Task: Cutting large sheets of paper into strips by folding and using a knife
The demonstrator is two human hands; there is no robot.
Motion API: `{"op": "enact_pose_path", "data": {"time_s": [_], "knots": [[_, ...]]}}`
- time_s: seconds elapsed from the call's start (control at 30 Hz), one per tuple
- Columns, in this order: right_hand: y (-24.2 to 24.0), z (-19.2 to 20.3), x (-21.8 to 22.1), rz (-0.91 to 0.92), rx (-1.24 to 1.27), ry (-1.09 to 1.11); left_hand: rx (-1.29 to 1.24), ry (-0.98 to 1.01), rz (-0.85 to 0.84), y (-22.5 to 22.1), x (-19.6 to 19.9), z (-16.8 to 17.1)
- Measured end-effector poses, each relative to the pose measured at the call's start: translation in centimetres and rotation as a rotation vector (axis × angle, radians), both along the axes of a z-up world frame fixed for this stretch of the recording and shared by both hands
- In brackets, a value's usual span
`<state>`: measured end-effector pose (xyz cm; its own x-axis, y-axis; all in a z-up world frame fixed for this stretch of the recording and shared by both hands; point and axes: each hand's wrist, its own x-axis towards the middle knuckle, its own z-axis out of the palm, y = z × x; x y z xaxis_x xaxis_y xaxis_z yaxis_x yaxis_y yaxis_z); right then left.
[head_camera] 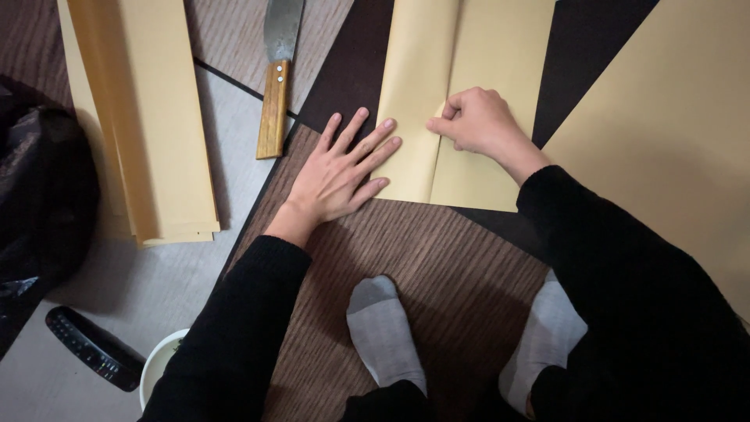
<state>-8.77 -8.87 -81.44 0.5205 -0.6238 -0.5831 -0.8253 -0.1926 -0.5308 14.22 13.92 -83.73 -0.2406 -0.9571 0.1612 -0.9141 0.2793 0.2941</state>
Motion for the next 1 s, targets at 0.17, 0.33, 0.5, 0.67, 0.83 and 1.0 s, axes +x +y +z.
{"op": "enact_pose_path", "data": {"time_s": [0.17, 0.33, 0.5, 0.67, 0.83, 1.0], "knots": [[-0.3, 1.6, -1.6, -0.098, 0.115, -0.056, -0.012, -0.009, 0.0, 0.0, 0.0, 0.0], [-1.3, 1.8, -6.3, -0.299, 0.151, -0.096, -0.011, 0.007, -0.005, -0.2, 0.0, -0.1], [-1.1, 2.0, -7.7, -0.396, 0.172, -0.178, -0.025, 0.012, -0.022, -0.3, 0.1, 0.2], [-1.2, 1.8, -7.0, -0.366, 0.139, -0.138, -0.026, 0.036, -0.031, -0.5, -0.1, 0.1], [-1.0, 2.1, -6.1, -0.335, 0.102, -0.072, -0.048, 0.026, -0.043, -0.6, -0.7, 0.2], [-1.2, 1.8, -5.9, -0.3, 0.06, -0.025, -0.05, 0.042, -0.03, -0.5, -0.9, -0.5]]}}
